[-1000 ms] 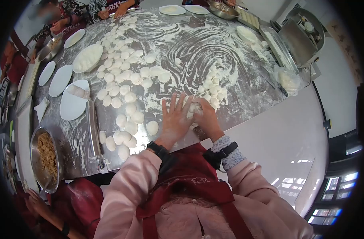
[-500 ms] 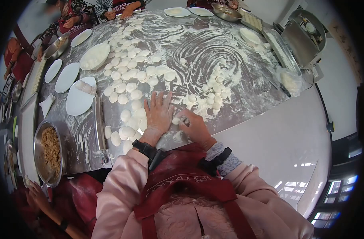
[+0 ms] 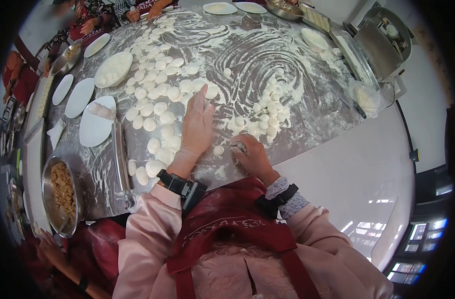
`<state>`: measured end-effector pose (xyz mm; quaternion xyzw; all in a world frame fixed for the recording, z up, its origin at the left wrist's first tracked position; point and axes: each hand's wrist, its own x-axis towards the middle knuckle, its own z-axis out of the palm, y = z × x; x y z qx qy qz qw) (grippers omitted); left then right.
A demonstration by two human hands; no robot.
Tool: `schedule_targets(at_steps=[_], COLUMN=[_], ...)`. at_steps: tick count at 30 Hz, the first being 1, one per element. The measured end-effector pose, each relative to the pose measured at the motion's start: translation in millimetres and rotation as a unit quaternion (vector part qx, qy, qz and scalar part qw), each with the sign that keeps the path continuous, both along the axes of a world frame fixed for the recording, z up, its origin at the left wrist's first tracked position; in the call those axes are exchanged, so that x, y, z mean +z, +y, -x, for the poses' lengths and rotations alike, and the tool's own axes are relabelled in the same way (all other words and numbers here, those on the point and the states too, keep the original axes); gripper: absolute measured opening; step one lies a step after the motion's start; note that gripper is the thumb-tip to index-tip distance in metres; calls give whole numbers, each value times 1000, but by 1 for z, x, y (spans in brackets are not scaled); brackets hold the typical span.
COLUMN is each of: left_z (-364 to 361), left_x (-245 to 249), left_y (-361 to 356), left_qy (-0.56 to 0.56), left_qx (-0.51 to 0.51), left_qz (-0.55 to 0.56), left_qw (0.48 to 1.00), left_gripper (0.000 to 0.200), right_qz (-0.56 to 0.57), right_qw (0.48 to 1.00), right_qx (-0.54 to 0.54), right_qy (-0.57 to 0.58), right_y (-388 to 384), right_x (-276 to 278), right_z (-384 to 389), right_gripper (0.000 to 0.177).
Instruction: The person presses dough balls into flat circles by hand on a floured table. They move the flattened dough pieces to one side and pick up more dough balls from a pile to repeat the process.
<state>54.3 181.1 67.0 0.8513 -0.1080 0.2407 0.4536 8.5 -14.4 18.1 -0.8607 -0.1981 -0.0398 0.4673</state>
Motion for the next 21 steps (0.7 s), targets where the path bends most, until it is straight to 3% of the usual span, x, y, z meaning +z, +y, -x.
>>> schedule_targets(at_steps=[3, 4, 5, 6, 8, 9, 10, 12, 13, 15, 16, 18, 21], left_z=[-1, -3, -10, -15, -13, -14, -16, -24, -28, -26, -25, -17, -20], left_x=[4, -8, -18, -10, 8, 9, 8, 4, -1, 0, 7, 19, 15], left_y=[11, 18, 24, 25, 26, 30, 31, 35, 38, 42, 40, 34, 37], left_qy=[4, -4, -15, -19, -33, -58, -58, 43, 43, 28, 25, 64, 6], left_qx=[-31, 22, 76, 77, -11, 4, 9, -28, -29, -52, -50, -97, -55], left_qz=[72, -96, -262, -263, -7, -89, -88, 98, 97, -31, -30, 175, 153], left_qw=[997, 995, 962, 961, 999, 994, 994, 994, 994, 998, 998, 978, 987], left_gripper=[48, 47, 45, 45, 46, 44, 44, 40, 40, 36, 36, 35, 35], right_qz=[10, 10, 9, 7, 16, 17, 29, 39, 33, 30, 22, 13, 29], right_qw=[1000, 1000, 999, 999, 997, 998, 998, 997, 997, 998, 998, 999, 998], right_qx=[3, 4, 5, 5, 41, 42, 48, 54, 51, 46, 43, 37, 56], right_qy=[4, -14, -36, -41, -58, -50, -43, -42, -44, -43, -34, -21, 32], right_y=[2, 6, 10, 13, 17, 18, 21, 26, 28, 27, 27, 26, 18], right_x=[-3, -2, 1, 4, 4, 0, -1, -2, -4, -6, -4, 1, 6], right_z=[5, 7, 4, -1, 5, 12, 10, 3, 3, 10, 10, 10, 7], right_gripper=[33, 34, 36, 36, 38, 38, 38, 39, 39, 39, 39, 38, 37])
